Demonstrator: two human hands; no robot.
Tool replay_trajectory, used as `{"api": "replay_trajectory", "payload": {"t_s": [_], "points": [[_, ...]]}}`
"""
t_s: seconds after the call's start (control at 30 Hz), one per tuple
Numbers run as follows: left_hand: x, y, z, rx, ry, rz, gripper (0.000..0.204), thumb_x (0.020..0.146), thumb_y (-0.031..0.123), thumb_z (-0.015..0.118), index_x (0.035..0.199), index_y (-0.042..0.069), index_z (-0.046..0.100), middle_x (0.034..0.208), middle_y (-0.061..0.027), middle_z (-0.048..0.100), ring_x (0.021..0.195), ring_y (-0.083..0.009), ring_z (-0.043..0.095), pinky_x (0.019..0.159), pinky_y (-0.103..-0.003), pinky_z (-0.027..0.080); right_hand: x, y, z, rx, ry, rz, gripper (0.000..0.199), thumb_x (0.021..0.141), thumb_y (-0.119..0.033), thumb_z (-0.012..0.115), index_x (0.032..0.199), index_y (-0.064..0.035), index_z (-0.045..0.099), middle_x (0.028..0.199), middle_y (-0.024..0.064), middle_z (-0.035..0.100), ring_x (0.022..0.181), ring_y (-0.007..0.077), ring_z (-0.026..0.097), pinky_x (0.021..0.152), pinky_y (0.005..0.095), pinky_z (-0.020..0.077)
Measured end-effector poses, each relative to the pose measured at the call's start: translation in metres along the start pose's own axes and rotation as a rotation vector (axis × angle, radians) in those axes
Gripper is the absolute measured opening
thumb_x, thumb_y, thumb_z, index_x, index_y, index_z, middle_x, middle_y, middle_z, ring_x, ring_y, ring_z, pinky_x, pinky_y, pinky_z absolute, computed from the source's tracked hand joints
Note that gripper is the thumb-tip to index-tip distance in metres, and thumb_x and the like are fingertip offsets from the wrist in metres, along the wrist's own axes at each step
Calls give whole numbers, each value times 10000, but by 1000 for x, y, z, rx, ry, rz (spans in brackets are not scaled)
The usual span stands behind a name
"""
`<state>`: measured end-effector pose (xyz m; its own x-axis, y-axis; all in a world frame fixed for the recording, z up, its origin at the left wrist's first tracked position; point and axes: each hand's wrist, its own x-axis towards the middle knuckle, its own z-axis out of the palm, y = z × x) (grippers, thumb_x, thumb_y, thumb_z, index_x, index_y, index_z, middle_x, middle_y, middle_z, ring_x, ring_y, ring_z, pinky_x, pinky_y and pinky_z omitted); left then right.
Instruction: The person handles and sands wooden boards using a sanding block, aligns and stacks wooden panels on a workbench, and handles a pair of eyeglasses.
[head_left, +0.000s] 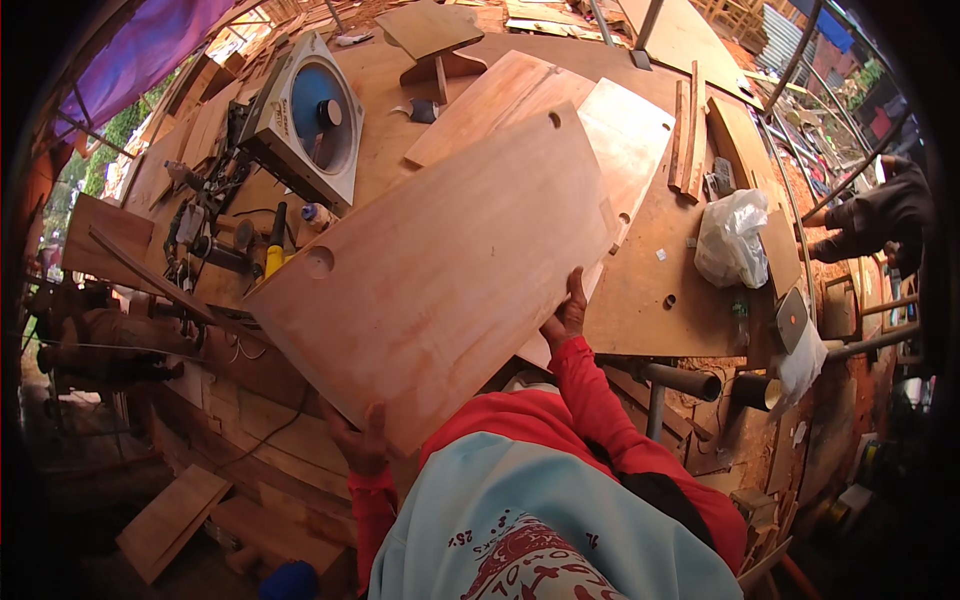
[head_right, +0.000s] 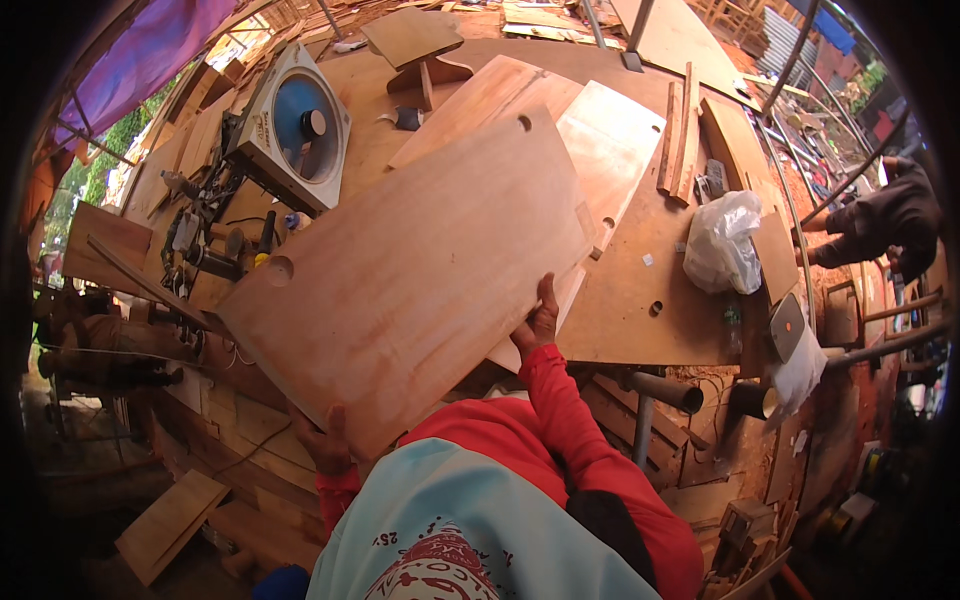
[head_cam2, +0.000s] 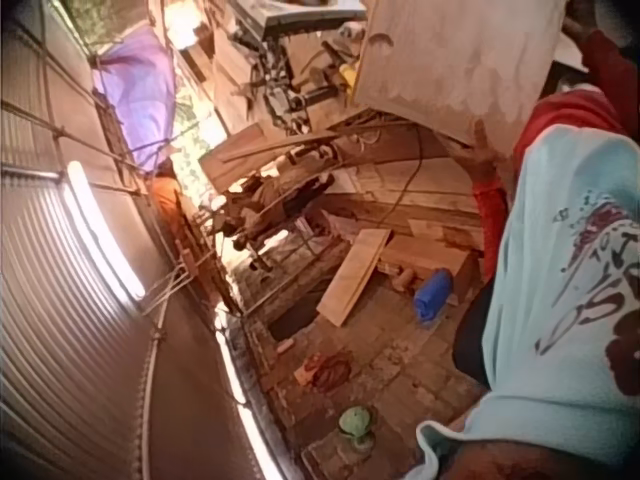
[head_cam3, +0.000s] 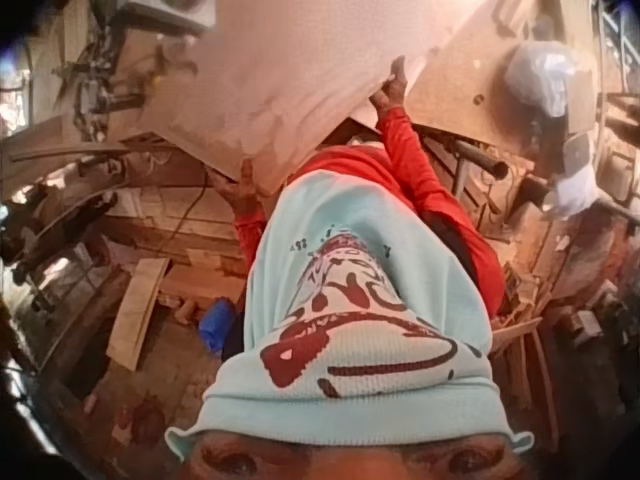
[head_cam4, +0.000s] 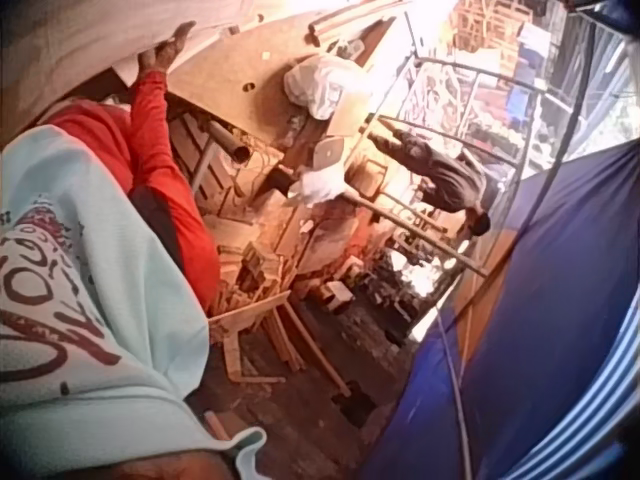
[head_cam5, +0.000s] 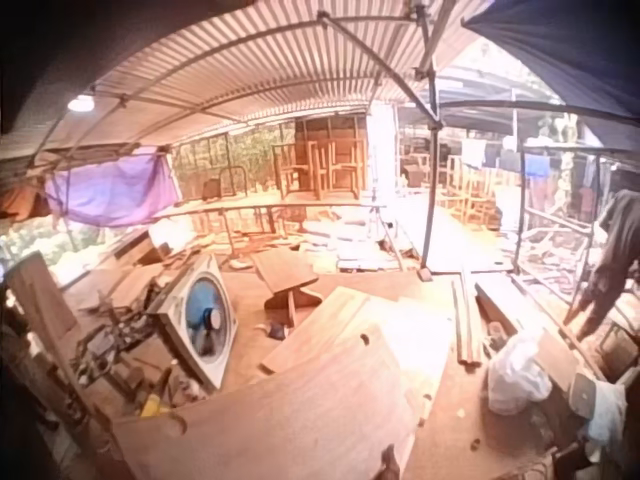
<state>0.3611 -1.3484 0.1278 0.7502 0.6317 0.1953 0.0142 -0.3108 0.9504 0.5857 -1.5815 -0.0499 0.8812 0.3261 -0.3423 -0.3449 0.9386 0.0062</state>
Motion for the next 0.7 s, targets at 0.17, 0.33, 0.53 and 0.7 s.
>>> {"api": "replay_trajectory", "payload": {"t_s": [0.17,0.33,0.53,0.7], "points": [[7,-6,-26,-33,-83,46,704,798,272,797,1325,-27,439,1218,-108,550,1082,-224,540,948,-345,430,14,11,42,-185,-59,-191,571,881,-403,690,1327,-90,521,1242,82,622,1124,279,587,968,443,490],[9,-42,-35,-412,-95,-239,530,795,212,794,1215,-7,555,1091,-62,607,981,-179,583,876,-318,470,22,9,50,-233,-78,-193,532,901,-373,672,1313,-70,524,1231,95,622,1091,274,605,932,417,517],[33,-48,3,-635,-62,-370,332,843,168,734,1100,2,605,971,-22,623,854,-132,605,759,-279,509,37,-20,73,-472,-6,-361,399,923,-297,641,1228,-54,557,1114,84,641,987,259,624,859,393,532],[88,-45,72,-876,-33,-450,206,874,124,693,1030,18,610,922,-4,620,808,-99,604,696,-239,506,77,-56,158,-560,-86,-210,325,898,-212,673,1157,-32,593,953,70,673,859,213,669,777,345,560]]}}
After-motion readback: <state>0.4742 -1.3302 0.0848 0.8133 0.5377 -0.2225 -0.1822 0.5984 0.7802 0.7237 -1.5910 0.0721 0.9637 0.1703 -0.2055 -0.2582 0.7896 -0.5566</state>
